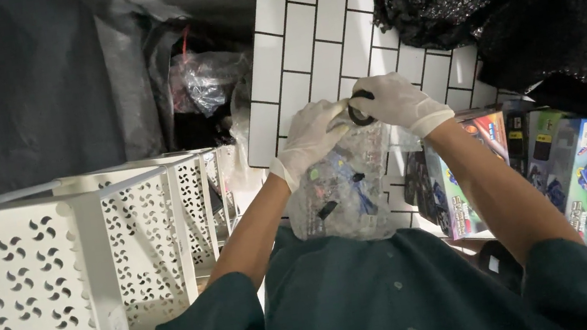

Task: Wrapping a toy box in bubble wrap and securing it with adhesive tape for shipping.

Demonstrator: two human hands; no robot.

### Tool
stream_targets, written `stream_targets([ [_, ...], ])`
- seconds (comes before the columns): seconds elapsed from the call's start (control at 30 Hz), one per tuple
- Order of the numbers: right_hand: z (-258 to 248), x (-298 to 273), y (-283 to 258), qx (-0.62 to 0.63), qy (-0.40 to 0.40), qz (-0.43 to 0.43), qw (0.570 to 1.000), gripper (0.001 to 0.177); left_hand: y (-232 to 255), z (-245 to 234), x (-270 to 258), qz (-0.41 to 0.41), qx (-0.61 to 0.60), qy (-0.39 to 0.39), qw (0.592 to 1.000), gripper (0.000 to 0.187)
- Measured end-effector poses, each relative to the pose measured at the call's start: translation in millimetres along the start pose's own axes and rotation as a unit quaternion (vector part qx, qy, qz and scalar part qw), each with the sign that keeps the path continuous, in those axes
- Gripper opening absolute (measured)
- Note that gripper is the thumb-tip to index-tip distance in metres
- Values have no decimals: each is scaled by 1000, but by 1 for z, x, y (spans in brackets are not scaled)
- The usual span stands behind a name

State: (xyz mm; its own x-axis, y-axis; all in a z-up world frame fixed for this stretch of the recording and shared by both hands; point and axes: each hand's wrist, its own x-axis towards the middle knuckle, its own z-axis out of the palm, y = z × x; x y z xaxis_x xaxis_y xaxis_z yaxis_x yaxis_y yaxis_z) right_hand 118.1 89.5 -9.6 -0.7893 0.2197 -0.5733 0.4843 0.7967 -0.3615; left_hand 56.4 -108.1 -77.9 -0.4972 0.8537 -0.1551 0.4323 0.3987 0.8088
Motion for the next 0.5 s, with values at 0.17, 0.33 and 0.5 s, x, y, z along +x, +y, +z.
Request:
stream_targets([
  [0.17,0,-16,-14,-57,7,20,998,29,16,-21,6,-93,16,-87,992,39],
  [0.33,36,-15,9,-37,95,28,994,28,-7,-17,17,3,28,-94,995,35],
  [0.5,58,-31,23,18,171,16,985,28,-15,-11,23,114,102,-69,986,30],
])
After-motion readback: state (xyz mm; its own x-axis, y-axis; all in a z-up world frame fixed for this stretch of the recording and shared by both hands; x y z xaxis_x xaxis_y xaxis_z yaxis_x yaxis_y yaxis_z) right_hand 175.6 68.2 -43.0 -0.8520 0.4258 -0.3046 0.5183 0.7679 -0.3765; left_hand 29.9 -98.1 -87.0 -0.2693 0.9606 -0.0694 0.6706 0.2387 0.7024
